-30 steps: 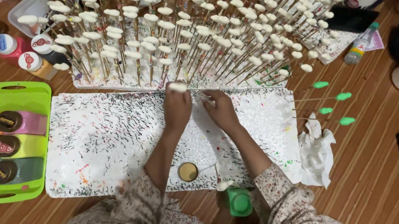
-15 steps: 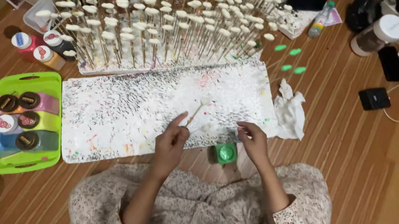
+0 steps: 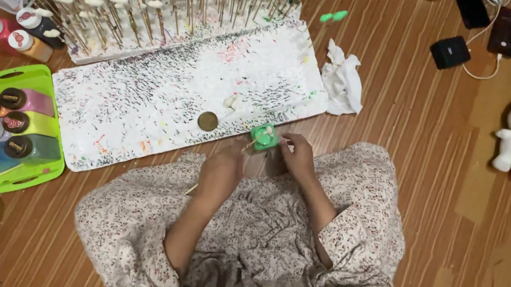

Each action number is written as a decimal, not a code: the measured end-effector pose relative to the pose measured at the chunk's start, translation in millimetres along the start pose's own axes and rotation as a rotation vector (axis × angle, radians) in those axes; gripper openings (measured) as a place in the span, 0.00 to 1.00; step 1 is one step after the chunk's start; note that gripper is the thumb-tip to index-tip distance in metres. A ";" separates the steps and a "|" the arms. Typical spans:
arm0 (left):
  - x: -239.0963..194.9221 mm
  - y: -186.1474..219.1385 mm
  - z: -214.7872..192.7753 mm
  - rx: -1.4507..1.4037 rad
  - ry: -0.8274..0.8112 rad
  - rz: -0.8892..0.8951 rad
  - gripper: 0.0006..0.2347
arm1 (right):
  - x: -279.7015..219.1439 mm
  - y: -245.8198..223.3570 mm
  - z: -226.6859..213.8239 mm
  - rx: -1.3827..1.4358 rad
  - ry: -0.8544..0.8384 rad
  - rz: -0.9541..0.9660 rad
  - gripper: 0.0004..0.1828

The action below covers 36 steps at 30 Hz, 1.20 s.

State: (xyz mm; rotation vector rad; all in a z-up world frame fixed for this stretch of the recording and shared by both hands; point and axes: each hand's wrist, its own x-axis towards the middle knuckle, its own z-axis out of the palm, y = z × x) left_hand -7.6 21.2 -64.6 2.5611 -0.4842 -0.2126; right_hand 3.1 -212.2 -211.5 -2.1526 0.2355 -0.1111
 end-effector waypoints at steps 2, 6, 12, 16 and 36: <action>8.1 1.1 11.3 0.056 -0.020 0.019 0.14 | -0.3 13.3 4.9 0.008 0.012 0.018 0.14; 25.7 5.0 28.8 0.216 -0.075 0.027 0.15 | -5.7 4.9 -0.3 0.017 0.035 0.062 0.13; 41.7 16.2 25.3 0.385 0.058 0.077 0.08 | 0.5 40.8 18.2 0.011 0.037 0.004 0.13; 64.0 -0.4 61.6 0.425 0.058 0.091 0.05 | -3.1 33.6 23.3 0.012 0.023 -0.034 0.13; 128.6 -12.0 99.9 0.388 -0.256 0.170 0.03 | -1.4 43.2 34.3 0.033 -0.031 -0.022 0.16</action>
